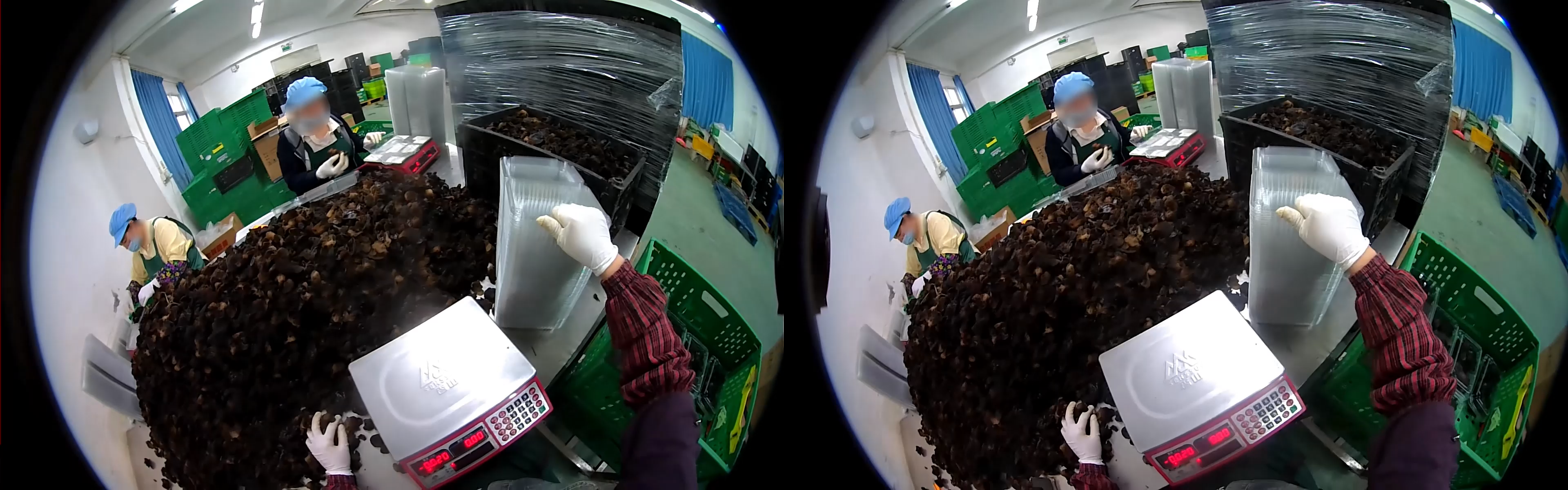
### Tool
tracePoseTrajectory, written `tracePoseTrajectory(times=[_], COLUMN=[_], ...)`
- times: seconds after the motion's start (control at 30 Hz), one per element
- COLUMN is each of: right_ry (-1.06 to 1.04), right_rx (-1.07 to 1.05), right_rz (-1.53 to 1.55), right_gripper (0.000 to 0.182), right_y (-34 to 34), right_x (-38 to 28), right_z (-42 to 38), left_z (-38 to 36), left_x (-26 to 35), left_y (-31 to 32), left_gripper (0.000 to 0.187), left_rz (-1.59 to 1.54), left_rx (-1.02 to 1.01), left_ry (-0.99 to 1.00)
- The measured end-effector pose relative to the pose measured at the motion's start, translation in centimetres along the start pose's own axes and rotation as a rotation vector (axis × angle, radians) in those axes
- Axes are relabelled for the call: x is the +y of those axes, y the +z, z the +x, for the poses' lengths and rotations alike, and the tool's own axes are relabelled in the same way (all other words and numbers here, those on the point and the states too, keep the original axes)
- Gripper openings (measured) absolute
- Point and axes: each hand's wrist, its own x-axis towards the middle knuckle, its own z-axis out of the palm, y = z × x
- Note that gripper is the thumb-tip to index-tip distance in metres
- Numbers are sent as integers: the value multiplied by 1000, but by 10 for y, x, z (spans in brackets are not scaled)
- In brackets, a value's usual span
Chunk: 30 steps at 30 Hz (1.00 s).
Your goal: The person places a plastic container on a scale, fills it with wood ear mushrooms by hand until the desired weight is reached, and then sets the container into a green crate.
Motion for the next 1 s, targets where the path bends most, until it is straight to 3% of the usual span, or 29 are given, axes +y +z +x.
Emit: tracePoseTrajectory(times=[0.6,0.7,0.77,0.8,1.0], right_ry=[-14,-15,-121,-27,-15], right_rx=[-20,-79,-280,-417,-559], right_rz=[-13,131,214,173,382], right_gripper=[43,39,34,26,16], right_y=[0,-9,-28,-38,-35], right_x=[5,17,26,27,50], right_z=[0,4,11,14,22], left_z=[-2,2,1,1,-2], left_x=[-5,0,1,2,-2], left_y=[6,1,-1,-2,2], left_gripper=[21,21,20,20,20], left_rz=[-16,-23,-29,-29,-28], left_rx=[17,5,17,17,9], left_ry=[-5,-11,16,16,2])
